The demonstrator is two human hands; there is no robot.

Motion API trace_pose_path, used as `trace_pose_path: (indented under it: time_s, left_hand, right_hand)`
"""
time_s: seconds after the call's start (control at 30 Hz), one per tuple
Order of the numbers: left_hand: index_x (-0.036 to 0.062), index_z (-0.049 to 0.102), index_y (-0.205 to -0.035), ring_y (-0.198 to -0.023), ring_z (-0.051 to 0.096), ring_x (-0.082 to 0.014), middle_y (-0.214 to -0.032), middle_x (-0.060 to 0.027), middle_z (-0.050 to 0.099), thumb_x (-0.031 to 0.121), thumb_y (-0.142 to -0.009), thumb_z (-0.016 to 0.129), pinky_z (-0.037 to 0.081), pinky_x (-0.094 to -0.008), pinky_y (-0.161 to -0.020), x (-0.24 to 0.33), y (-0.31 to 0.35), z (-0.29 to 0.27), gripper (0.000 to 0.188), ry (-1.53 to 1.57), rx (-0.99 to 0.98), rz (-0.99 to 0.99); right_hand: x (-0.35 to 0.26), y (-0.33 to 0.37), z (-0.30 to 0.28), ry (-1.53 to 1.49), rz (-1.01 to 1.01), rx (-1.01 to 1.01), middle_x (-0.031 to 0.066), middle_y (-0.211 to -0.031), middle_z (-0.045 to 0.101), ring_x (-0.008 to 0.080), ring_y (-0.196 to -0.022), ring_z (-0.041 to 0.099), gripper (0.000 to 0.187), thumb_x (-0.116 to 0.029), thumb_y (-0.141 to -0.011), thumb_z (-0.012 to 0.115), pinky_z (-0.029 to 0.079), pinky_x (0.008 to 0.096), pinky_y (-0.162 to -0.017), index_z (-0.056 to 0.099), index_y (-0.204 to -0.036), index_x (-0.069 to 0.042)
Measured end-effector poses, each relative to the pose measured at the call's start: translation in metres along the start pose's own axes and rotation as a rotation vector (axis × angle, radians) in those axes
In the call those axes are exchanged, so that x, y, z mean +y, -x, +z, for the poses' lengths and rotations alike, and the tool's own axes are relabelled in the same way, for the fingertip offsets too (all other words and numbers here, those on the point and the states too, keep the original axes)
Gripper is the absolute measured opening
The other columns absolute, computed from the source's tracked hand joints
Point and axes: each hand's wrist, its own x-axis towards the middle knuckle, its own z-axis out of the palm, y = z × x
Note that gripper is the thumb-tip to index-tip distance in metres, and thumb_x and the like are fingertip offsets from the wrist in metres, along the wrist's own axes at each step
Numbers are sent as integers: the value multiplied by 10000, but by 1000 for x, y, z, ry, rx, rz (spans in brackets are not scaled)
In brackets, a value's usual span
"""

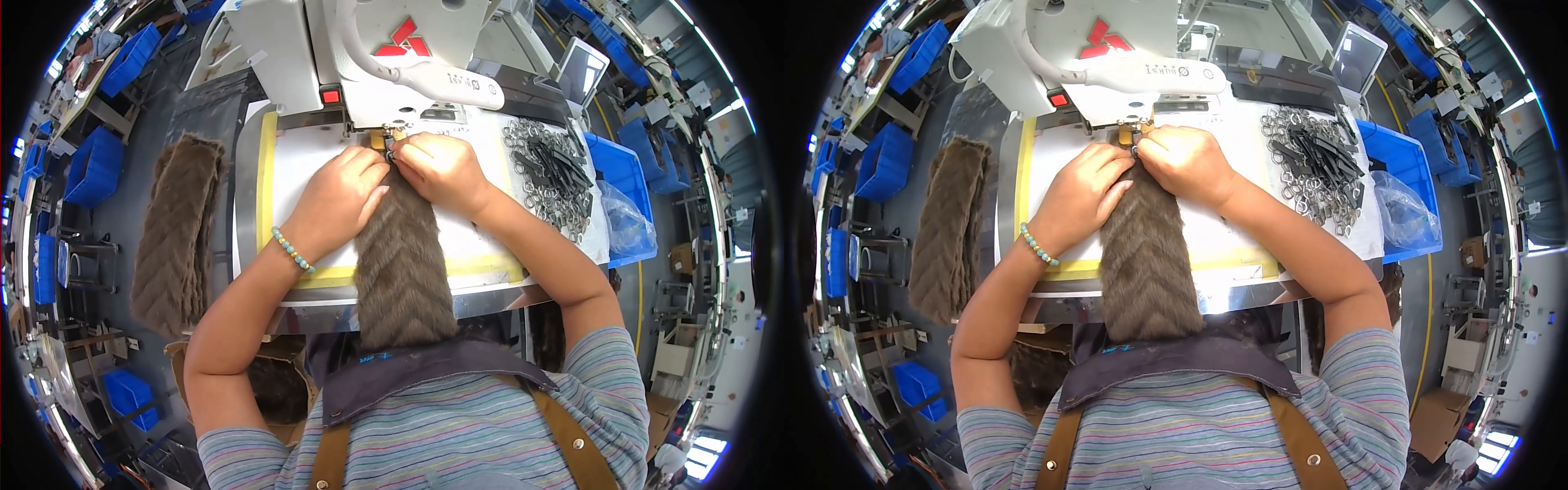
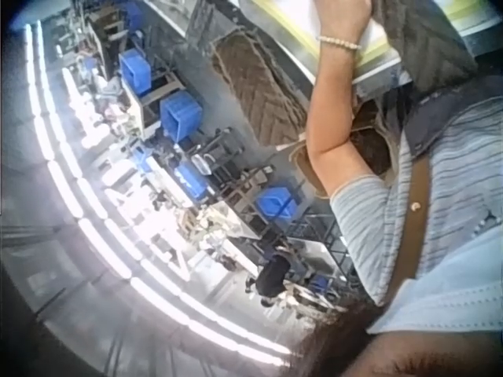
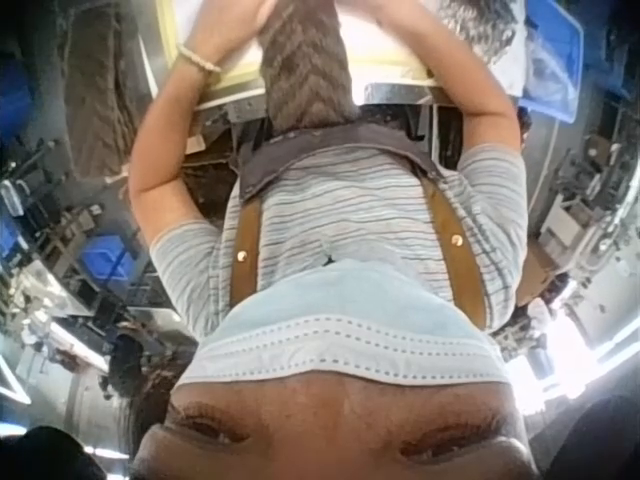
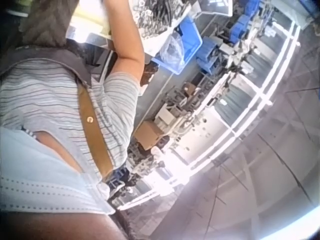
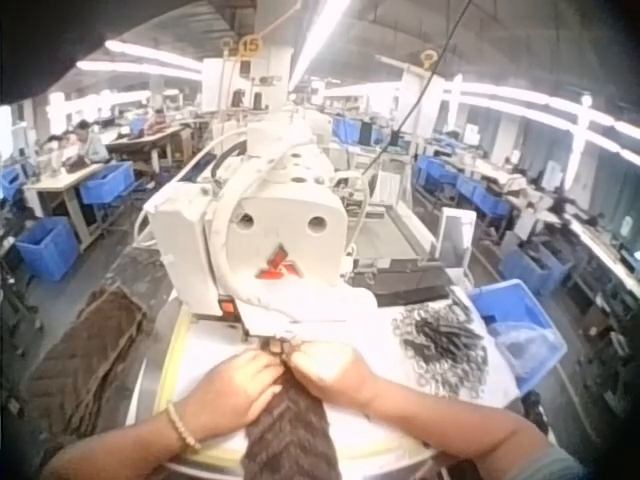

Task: Attach metal rings to the ends of fur strips using an industrial tacking machine.

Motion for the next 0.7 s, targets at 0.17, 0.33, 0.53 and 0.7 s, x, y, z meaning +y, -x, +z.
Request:
trace_pose_path:
  time_s: [0.17,0.33,0.53,0.7]
  left_hand:
    - [-33,711,-1140,-1108,659,-346,-1187,-157,697,94,-914,762,553,-428,-977,1,-1,-4,265,15,-14,-48]
    - [-34,715,-1151,-1112,660,-345,-1213,-157,695,107,-911,770,552,-432,-984,-1,0,-1,284,-8,41,-16]
    - [-35,725,-1144,-1112,663,-340,-1212,-156,705,109,-906,776,554,-430,-983,-3,0,-2,282,-19,35,-4]
    - [-41,729,-1163,-1119,680,-330,-1196,-148,731,84,-909,765,566,-414,-985,-3,-2,-2,285,-70,56,66]
  right_hand:
    - [-4,-3,2,-3,20,39,77,-941,762,248,-863,761,138,-55,-814,803,629,361,-733,707,-914,-52]
    - [-4,-2,8,-14,8,119,75,-948,767,249,-893,763,139,-59,-817,792,632,367,-758,700,-921,-53]
    - [-7,-7,2,44,-24,-7,79,-989,768,249,-918,756,134,-59,-830,769,632,363,-788,702,-946,-50]
    - [-4,-6,9,-111,141,75,91,-939,720,258,-868,729,121,-76,-853,802,605,371,-771,769,-962,-37]
